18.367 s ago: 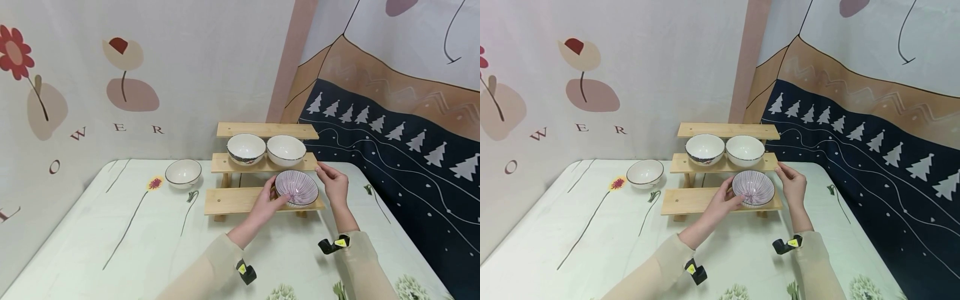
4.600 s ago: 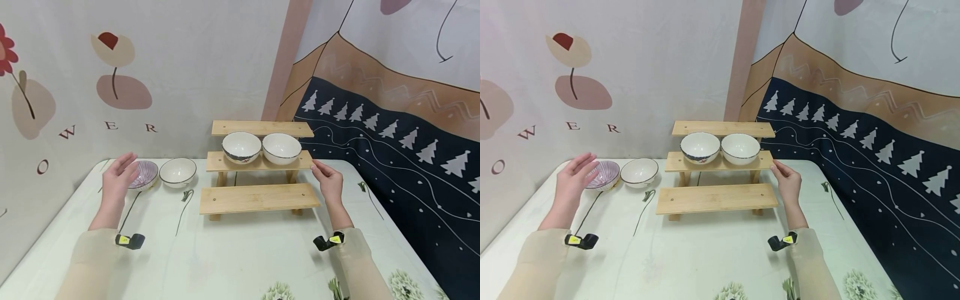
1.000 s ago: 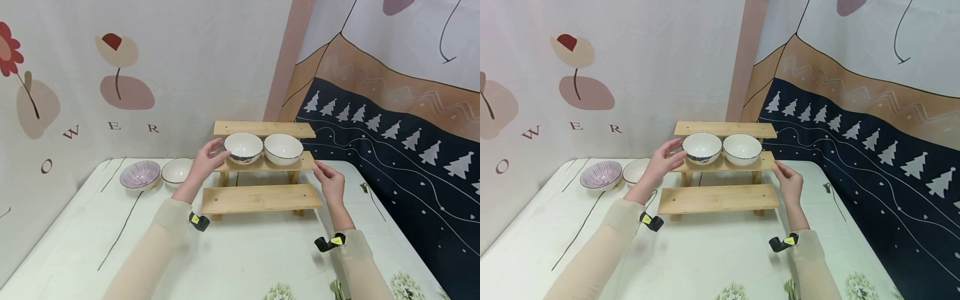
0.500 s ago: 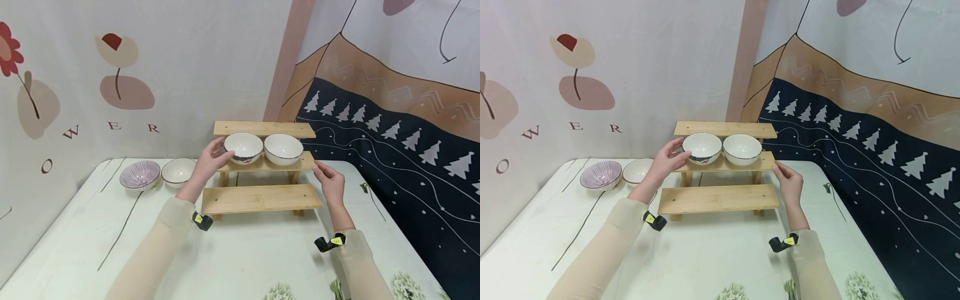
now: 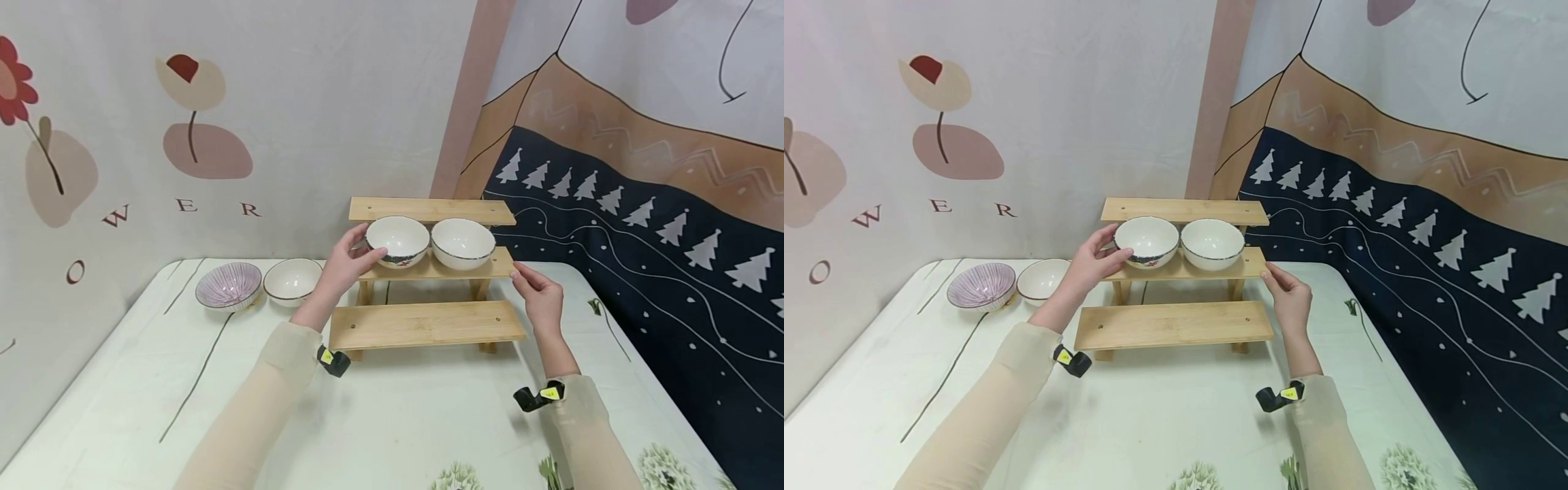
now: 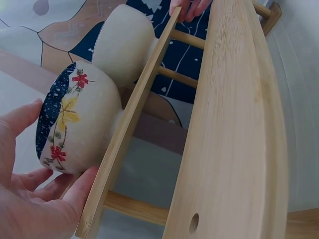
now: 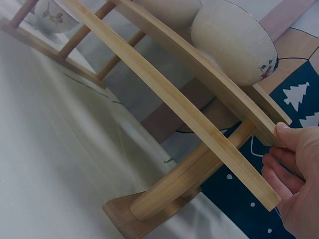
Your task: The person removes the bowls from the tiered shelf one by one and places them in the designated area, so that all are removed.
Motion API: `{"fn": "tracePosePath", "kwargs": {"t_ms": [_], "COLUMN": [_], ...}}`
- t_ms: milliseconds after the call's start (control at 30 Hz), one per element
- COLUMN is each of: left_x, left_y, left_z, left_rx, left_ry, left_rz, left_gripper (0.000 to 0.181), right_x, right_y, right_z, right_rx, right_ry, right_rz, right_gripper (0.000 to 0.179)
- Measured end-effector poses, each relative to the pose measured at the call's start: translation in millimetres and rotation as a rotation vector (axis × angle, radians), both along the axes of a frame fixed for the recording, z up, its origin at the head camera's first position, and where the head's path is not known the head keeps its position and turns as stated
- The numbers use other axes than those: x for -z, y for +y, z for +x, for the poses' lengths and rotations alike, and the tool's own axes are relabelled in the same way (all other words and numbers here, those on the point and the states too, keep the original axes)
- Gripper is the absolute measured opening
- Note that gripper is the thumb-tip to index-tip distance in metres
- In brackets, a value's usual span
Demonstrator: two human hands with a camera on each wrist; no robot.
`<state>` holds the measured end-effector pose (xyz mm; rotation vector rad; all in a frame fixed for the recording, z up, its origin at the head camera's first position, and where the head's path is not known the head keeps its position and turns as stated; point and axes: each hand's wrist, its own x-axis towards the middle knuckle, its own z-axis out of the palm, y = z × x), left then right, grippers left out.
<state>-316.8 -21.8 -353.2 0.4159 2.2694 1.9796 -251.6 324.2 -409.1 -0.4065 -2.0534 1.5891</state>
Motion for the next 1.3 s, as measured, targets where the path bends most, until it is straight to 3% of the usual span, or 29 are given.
{"fn": "tracePosePath", "kwargs": {"t_ms": [233,533,1033,1300], "left_x": [2.6,2.1,1.6,0.6], "left_y": [4.1,10.6,13.9,16.8], "left_z": [-4.1,-4.4,-3.3,-3.3], "left_rx": [0.014,0.035,0.028,0.039], "left_ry": [0.024,0.026,0.011,-0.053], "left_rz": [-0.041,-0.021,0.001,0.075], "left_gripper": [0.089,0.100,0.099,0.094], "right_x": [-0.1,0.7,1.2,0.6], "right_y": [0,1,1,0], "right_z": [0.1,-0.3,-0.4,-0.1], "right_rx": [-0.003,0.002,0.001,-0.003], "right_ry": [-0.001,-0.002,-0.003,-0.006], "right_rz": [-0.007,-0.001,0.000,-0.002], "right_gripper": [0.040,0.039,0.040,0.040]}}
